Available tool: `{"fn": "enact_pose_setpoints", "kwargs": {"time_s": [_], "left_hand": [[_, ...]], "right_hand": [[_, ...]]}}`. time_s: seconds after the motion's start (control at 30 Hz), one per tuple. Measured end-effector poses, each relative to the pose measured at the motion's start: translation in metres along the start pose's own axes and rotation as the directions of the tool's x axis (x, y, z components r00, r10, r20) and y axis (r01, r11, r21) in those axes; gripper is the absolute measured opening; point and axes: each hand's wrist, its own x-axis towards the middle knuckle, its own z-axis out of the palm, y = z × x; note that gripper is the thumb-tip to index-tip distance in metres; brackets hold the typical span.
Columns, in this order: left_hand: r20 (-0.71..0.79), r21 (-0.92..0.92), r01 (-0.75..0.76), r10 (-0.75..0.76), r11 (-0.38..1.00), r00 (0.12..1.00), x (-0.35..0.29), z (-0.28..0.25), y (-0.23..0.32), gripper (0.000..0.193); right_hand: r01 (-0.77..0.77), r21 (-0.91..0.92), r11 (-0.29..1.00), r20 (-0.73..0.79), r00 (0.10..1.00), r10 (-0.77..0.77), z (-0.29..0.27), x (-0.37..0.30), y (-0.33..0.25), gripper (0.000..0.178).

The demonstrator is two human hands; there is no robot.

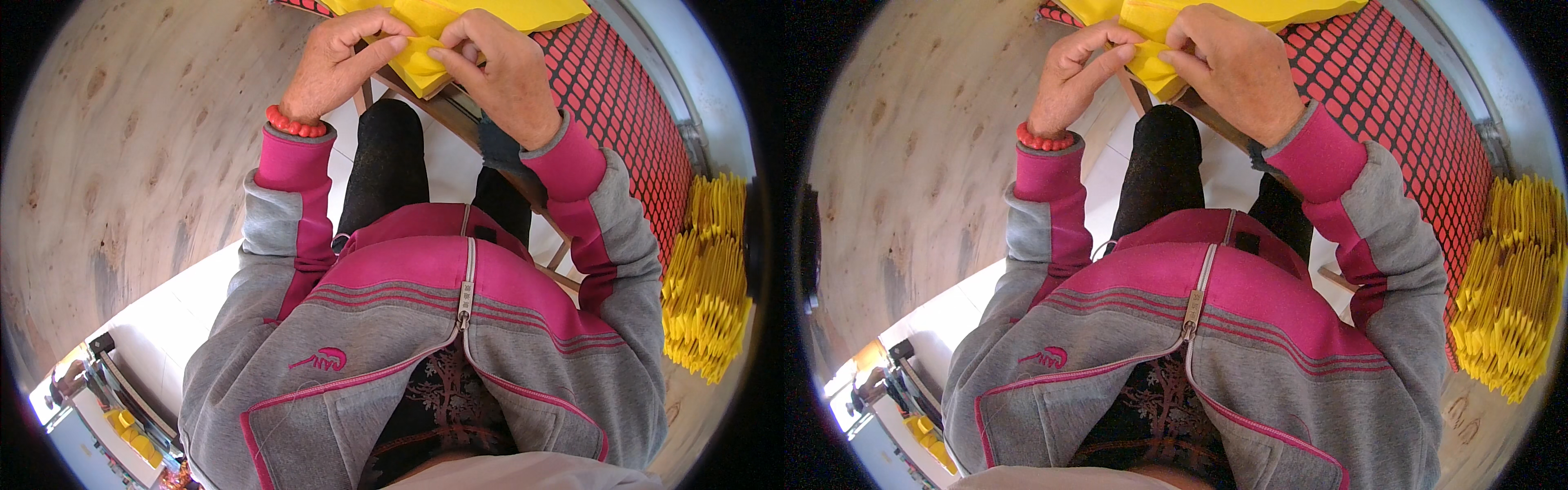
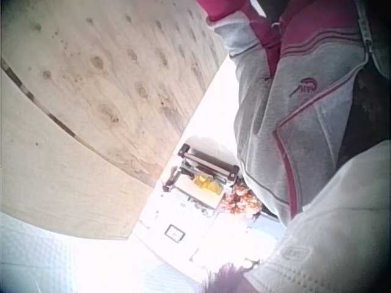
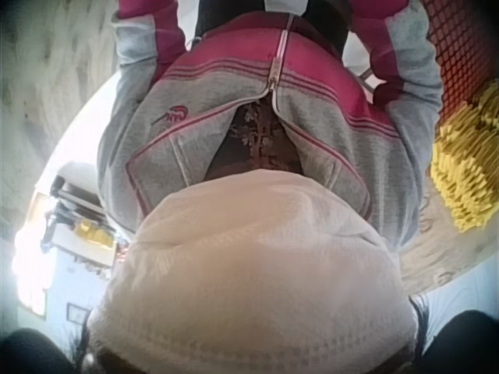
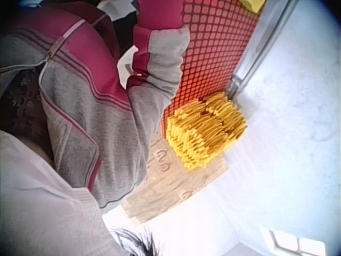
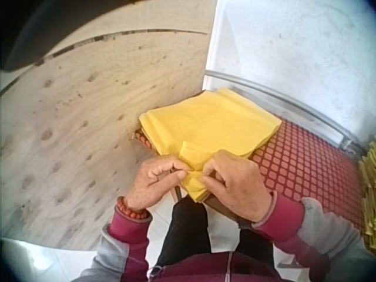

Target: The person folds yellow paper sheets by hand on a patterned table, repeatedly folding each sheet in half and stacking the finished pieces. The person handles the sheets one at a time, aligning edges and pressing folds before placing them into a growing stack.

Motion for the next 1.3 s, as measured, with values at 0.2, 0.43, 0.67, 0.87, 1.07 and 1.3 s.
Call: {"fn": "enact_pose_setpoints", "kwargs": {"time_s": [0.2,0.43,0.67,0.87,1.07,1.3], "left_hand": [[-0.001,0.057,-0.026,0.026,0.998,1.0,0.001,0.0,0.004,0.014],[-0.003,0.108,-0.056,0.056,0.993,0.998,0.001,-0.001,0.003,0.011],[0.002,0.1,-0.047,0.047,0.994,0.999,0.001,0.0,0.004,0.01],[0.007,0.066,-0.048,0.048,0.997,0.999,0.001,0.0,0.004,0.01],[0.004,0.078,-0.049,0.049,0.996,0.999,0.0,0.0,0.004,0.01],[0.026,0.048,-0.046,0.044,0.998,0.999,0.0,-0.001,0.003,0.01]], "right_hand": [[-0.103,0.045,0.994,0.049,0.994,0.101,-0.008,0.004,-0.012,0.019],[-0.098,0.161,0.982,0.049,0.995,0.091,-0.012,0.004,-0.011,0.011],[-0.12,0.211,0.97,0.077,0.991,0.106,-0.014,0.006,-0.01,0.012],[-0.168,0.246,0.955,0.116,0.983,0.143,-0.019,0.008,-0.017,0.013],[-0.152,0.285,0.946,0.118,0.985,0.123,-0.013,0.006,-0.007,0.013],[-0.099,0.275,0.956,0.094,0.993,0.076,-0.008,0.002,0.002,0.012]]}}
